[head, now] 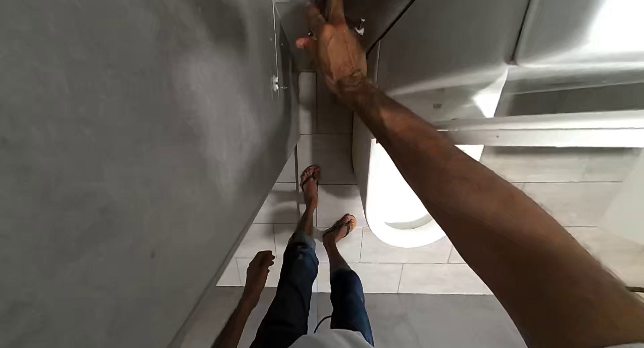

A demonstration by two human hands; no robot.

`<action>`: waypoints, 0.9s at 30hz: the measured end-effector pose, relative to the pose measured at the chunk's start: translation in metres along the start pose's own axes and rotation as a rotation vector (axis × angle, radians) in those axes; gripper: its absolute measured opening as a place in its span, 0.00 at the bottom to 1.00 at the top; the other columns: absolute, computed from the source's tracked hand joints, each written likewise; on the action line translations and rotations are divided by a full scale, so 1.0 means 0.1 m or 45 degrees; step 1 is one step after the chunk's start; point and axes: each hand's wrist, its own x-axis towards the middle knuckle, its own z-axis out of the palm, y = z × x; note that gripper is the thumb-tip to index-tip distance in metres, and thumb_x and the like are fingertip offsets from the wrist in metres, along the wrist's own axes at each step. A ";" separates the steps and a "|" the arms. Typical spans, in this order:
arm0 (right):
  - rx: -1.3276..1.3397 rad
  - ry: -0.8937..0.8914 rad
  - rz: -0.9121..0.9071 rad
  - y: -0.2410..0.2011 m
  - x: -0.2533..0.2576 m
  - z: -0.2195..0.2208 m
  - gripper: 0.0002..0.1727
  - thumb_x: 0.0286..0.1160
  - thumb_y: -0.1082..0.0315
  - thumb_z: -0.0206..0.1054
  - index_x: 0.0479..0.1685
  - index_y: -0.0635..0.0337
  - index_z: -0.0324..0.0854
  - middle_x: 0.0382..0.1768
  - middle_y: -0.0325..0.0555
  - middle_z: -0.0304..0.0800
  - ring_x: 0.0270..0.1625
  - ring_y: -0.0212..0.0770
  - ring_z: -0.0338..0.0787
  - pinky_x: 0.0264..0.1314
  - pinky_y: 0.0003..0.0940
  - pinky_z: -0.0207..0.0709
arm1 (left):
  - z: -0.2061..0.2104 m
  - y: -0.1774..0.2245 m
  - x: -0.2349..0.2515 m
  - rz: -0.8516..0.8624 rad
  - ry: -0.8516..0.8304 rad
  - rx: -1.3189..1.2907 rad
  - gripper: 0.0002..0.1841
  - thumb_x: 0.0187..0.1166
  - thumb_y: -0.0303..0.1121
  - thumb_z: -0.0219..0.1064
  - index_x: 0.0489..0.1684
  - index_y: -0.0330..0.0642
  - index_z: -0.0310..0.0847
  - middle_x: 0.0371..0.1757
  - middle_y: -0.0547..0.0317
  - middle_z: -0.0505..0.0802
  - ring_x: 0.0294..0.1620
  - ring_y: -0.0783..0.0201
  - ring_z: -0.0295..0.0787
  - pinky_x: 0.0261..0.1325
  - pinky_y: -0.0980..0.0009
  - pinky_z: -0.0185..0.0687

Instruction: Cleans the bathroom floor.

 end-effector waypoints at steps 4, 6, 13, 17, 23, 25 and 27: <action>0.192 0.100 -0.026 0.07 -0.67 0.07 0.35 0.86 0.43 0.60 0.86 0.52 0.69 0.82 0.60 0.68 0.62 0.52 0.90 0.60 0.44 0.87 | 0.12 0.11 -0.11 0.180 -0.052 0.283 0.20 0.90 0.36 0.57 0.69 0.30 0.79 0.67 0.38 0.87 0.66 0.49 0.86 0.71 0.54 0.80; 0.255 0.055 -0.063 0.24 -1.27 0.18 0.28 0.86 0.51 0.61 0.83 0.48 0.74 0.77 0.57 0.74 0.62 0.51 0.89 0.60 0.46 0.87 | 0.15 0.06 -0.11 0.146 -0.042 0.476 0.22 0.88 0.40 0.60 0.71 0.34 0.79 0.76 0.36 0.80 0.74 0.44 0.80 0.76 0.48 0.75; 0.416 -0.780 0.488 1.84 -4.97 1.20 0.27 0.85 0.52 0.64 0.78 0.56 0.77 0.62 0.59 0.89 0.61 0.59 0.90 0.68 0.63 0.81 | 0.14 -0.73 -0.60 -0.043 -0.056 0.653 0.24 0.89 0.47 0.59 0.73 0.38 0.79 0.77 0.36 0.79 0.78 0.38 0.76 0.75 0.32 0.68; 0.487 -0.832 1.050 2.62 -7.48 1.33 0.27 0.85 0.55 0.65 0.74 0.67 0.78 0.61 0.67 0.89 0.63 0.64 0.90 0.70 0.63 0.79 | 0.36 -1.25 -1.16 -0.062 -0.010 0.774 0.23 0.90 0.45 0.57 0.70 0.37 0.80 0.75 0.34 0.81 0.77 0.36 0.76 0.74 0.31 0.68; 0.633 -0.614 1.297 3.16 -9.78 0.74 0.23 0.87 0.58 0.64 0.71 0.66 0.80 0.58 0.66 0.90 0.57 0.62 0.92 0.63 0.62 0.83 | 1.30 -1.47 -1.90 0.080 0.122 0.976 0.23 0.87 0.46 0.59 0.67 0.35 0.83 0.77 0.28 0.78 0.80 0.30 0.70 0.76 0.25 0.60; 0.776 -0.412 1.371 3.21 -10.19 0.53 0.23 0.88 0.59 0.62 0.74 0.65 0.78 0.60 0.66 0.89 0.56 0.61 0.92 0.59 0.61 0.84 | 1.67 -1.39 -2.08 0.180 0.152 1.026 0.21 0.86 0.45 0.62 0.64 0.37 0.85 0.76 0.30 0.79 0.79 0.31 0.72 0.75 0.25 0.61; 0.853 -0.210 1.442 3.33 -10.47 0.35 0.23 0.90 0.59 0.60 0.74 0.65 0.77 0.60 0.65 0.89 0.56 0.60 0.92 0.58 0.59 0.85 | 2.06 -1.11 -2.31 0.337 0.095 1.057 0.20 0.86 0.44 0.63 0.64 0.38 0.85 0.75 0.31 0.80 0.77 0.32 0.74 0.73 0.26 0.63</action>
